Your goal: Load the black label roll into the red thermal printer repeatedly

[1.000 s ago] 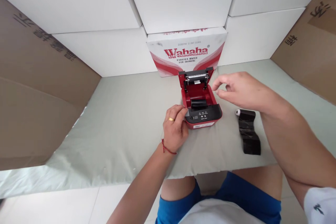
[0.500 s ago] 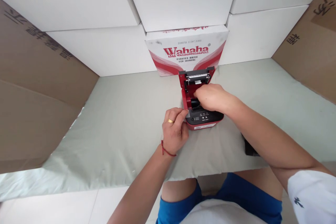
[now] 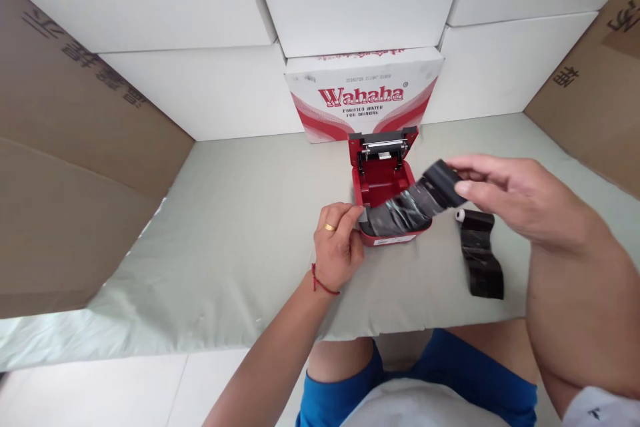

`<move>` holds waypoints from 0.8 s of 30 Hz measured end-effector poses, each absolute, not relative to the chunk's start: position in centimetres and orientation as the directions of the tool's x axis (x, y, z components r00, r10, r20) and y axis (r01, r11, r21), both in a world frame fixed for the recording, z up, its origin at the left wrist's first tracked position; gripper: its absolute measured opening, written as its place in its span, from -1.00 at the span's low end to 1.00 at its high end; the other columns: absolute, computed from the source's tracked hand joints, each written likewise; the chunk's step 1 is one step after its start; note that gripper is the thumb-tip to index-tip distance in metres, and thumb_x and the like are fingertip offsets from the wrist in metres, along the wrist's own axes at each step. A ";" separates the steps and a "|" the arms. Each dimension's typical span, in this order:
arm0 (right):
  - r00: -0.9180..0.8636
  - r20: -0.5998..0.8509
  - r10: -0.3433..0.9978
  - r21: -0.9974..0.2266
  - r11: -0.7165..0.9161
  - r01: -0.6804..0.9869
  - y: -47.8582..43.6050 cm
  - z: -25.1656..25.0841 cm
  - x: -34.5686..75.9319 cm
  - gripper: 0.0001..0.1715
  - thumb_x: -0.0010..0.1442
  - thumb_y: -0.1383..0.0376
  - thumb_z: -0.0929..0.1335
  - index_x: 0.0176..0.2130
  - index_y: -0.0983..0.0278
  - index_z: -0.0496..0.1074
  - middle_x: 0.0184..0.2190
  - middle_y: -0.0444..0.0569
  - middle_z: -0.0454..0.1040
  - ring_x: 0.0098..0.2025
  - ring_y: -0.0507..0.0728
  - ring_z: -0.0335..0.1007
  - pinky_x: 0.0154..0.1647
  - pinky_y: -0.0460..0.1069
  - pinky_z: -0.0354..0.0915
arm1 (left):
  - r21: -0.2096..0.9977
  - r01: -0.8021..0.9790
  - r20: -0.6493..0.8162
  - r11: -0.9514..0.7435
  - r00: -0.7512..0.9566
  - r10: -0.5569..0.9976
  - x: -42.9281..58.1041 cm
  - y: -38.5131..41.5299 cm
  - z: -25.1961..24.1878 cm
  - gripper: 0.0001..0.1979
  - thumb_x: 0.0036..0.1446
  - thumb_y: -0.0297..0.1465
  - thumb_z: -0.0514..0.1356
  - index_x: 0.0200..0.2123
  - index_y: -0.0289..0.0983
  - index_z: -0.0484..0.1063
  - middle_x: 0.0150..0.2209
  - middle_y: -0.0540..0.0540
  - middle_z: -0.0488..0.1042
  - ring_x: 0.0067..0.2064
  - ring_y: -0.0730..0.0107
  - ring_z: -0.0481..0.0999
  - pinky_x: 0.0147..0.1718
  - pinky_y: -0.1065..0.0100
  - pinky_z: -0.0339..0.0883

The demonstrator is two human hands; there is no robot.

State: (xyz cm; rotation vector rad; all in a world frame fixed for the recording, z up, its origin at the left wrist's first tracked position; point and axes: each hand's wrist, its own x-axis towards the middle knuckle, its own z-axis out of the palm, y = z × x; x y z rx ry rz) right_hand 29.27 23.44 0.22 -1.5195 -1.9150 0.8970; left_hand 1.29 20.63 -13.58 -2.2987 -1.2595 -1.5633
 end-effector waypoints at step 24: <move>-0.097 -0.024 0.995 -0.326 0.084 0.942 21.3 -11.6 39.7 -0.42 0.28 0.11 0.29 0.16 0.22 0.63 0.10 0.19 0.66 -0.15 0.33 0.65 -0.03 0.26 0.54 | 0.346 0.674 0.814 -0.653 0.131 0.566 1.2 20.6 -13.4 -0.48 0.16 -0.74 0.06 0.08 -0.20 0.47 -0.12 -0.13 0.52 -0.08 0.21 0.51 -0.10 0.20 0.49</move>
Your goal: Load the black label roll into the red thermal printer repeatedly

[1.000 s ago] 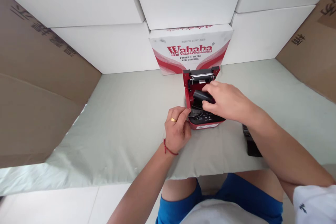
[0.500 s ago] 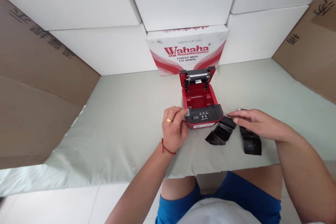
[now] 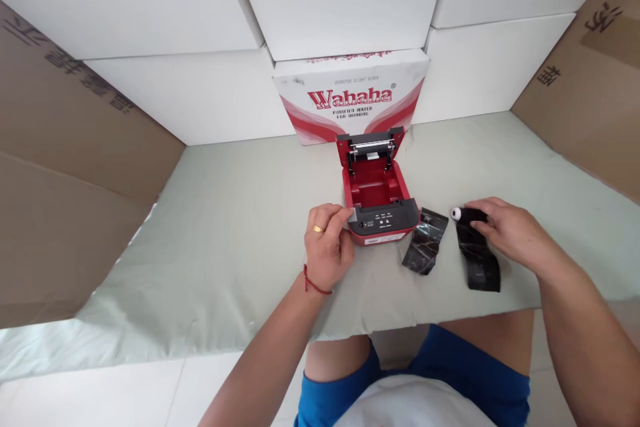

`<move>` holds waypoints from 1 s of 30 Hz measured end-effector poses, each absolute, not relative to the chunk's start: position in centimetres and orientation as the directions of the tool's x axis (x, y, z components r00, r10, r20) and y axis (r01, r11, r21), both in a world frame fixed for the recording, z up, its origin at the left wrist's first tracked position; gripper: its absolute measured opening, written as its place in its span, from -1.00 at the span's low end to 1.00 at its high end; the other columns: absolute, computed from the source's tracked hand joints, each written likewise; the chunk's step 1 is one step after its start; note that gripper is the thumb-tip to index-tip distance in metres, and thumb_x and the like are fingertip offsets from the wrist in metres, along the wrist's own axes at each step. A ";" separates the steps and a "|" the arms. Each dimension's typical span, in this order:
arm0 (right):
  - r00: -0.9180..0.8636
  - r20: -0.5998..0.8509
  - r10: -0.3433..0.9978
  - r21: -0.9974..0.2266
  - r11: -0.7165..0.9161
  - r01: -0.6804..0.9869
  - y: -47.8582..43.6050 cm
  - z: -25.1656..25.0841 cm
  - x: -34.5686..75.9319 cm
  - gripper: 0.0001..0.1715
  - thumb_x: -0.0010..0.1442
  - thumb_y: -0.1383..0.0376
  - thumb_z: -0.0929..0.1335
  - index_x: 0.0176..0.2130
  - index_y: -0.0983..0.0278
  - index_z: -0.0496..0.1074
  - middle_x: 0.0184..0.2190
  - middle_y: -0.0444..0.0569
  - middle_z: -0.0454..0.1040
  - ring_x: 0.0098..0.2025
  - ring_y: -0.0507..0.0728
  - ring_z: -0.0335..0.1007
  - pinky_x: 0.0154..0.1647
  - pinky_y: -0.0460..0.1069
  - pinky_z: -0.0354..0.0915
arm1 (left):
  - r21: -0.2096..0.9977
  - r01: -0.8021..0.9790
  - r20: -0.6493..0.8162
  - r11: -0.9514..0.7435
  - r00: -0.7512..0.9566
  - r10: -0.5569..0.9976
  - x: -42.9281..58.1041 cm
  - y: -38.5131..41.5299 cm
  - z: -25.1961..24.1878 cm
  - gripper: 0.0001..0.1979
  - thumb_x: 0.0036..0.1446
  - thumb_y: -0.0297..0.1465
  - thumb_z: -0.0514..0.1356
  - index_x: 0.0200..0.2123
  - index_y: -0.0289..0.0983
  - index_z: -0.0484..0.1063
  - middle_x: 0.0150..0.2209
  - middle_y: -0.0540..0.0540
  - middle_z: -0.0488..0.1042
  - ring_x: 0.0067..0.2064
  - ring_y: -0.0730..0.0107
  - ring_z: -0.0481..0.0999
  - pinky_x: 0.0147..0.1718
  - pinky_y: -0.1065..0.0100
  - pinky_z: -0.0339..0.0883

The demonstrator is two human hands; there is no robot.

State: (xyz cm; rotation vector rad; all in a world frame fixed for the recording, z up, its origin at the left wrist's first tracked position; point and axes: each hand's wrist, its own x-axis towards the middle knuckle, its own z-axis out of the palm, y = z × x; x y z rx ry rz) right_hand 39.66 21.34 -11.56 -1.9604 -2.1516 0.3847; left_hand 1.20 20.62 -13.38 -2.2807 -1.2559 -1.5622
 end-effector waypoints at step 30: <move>-0.328 -0.129 0.936 -0.005 0.330 0.944 29.0 -2.6 19.2 -0.51 0.44 0.31 0.29 0.26 0.20 0.57 0.01 0.19 0.73 -0.02 0.38 0.67 -0.18 0.10 0.38 | 0.201 0.640 0.845 -0.742 0.270 0.462 2.6 18.5 -12.8 -0.53 0.28 -0.61 0.16 0.20 -0.24 0.52 -0.01 -0.18 0.74 0.02 0.16 0.57 0.03 0.14 0.36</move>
